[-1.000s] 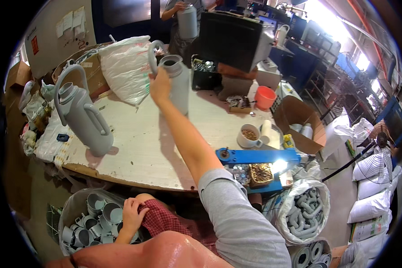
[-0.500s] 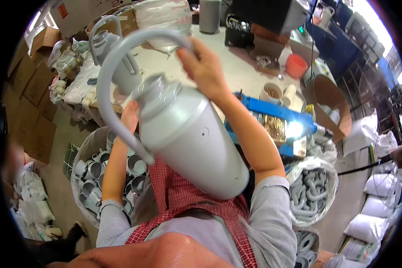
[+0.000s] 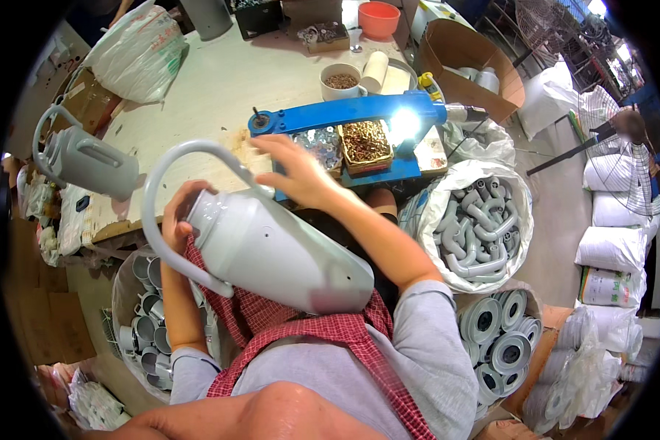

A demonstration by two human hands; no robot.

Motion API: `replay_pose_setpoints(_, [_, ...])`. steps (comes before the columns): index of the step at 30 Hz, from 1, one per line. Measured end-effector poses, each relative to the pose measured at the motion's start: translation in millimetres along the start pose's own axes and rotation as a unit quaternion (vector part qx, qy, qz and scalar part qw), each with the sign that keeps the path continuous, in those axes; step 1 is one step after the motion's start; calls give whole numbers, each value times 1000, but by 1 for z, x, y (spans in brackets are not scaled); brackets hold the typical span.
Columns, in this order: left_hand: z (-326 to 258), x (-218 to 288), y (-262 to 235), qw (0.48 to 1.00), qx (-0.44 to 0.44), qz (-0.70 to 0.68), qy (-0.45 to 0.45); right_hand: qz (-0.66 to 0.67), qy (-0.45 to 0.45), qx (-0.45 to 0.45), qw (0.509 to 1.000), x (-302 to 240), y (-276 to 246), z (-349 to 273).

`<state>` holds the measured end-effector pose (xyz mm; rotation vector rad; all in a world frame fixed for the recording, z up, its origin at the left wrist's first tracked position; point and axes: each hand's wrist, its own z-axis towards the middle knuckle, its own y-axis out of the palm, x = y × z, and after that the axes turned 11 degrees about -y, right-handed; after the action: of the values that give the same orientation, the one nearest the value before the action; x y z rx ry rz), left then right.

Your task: The person assembles white electric kettles by inserting small metal components into the base of each kettle and then attaching the lid. The person handles kettles one at a time, placing finished units on the table.

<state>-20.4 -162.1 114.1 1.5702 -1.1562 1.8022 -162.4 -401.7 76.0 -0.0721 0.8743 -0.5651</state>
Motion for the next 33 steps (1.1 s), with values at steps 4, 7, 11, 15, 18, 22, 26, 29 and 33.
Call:
replay_pose_setpoints(4, [-21,-25,-9,995,64,-56,-45,-251,283,15,925,36,-101,-58])
replay_pose_setpoints(7, [-25,-51,-16,994,94,-46,-31,-354,157,-72,919,61,-145,-79])
replay_pose_setpoints(11, [-21,-66,-6,991,103,-74,-52,-400,150,-139,893,78,-147,-75])
replay_pose_setpoints(15, [-28,-83,-3,990,113,-78,-41,-454,205,-182,848,76,-138,-66])
replay_pose_setpoints(18, [-40,-92,1,989,126,-64,-31,-487,163,-142,846,73,-128,-63])
replay_pose_setpoints(22, [-57,-99,1,984,167,-56,-17,-469,120,-25,875,87,-121,-74])
replay_pose_setpoints(26, [-85,-99,-15,965,250,-74,7,-299,94,46,949,31,-89,-30])
replay_pose_setpoints(29, [-93,-90,-26,947,297,-126,15,-218,42,52,974,0,-57,21])
replay_pose_setpoints(33, [-95,-92,-44,907,365,-208,13,-104,96,60,988,17,-30,86])
